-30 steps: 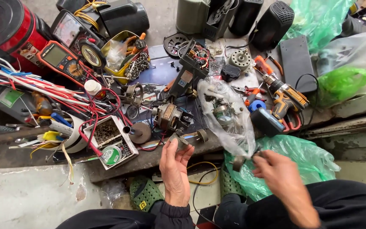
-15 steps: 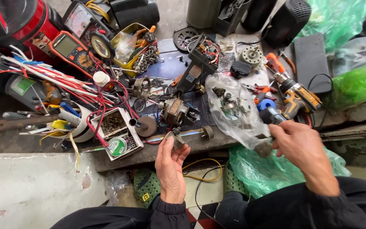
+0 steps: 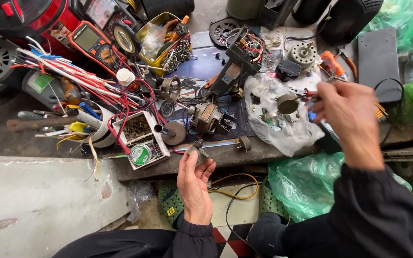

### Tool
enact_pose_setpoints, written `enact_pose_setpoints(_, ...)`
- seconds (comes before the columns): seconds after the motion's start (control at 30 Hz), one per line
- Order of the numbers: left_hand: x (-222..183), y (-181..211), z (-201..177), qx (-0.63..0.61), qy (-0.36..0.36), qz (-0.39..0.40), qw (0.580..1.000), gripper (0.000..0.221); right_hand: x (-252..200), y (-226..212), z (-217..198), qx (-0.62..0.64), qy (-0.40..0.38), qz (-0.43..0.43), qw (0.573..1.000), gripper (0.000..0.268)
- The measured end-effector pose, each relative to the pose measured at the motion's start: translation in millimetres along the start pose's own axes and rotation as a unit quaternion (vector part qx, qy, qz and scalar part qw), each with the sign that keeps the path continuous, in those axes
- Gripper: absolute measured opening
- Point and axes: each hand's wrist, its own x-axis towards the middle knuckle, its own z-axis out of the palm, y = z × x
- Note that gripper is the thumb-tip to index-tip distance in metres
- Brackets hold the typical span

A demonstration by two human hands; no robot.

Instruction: Sorting through various electronic parts on a workbench and placing selected items into a plastic bag.

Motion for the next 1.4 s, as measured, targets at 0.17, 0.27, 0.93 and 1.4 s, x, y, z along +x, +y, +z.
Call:
enact_pose_setpoints(0.17, -14.3, 6.0, -11.3, 0.008, 0.017, -0.022, 1.0, 0.069, 100.4, 113.5, 56.4, -0.206, -0.119, -0.01, 0.971, 0.024)
enact_pose_setpoints(0.27, -12.6, 4.9, -15.3, 0.006, 0.034, -0.037, 0.999, 0.069, 93.7, 127.5, 70.0, -0.335, -0.149, -0.017, 0.93, 0.035)
enact_pose_setpoints(0.93, -5.0, -15.4, -16.0, 0.008, -0.18, -0.063, 0.982, 0.055, -93.0, 75.2, 107.3, 0.117, -0.22, 0.055, 0.967, 0.036)
enact_pose_setpoints(1.4, -18.9, -39.1, -22.1, 0.097, -0.25, -0.04, 0.963, 0.059, -104.6, 120.3, 106.8, 0.28, -0.125, 0.036, 0.951, 0.015)
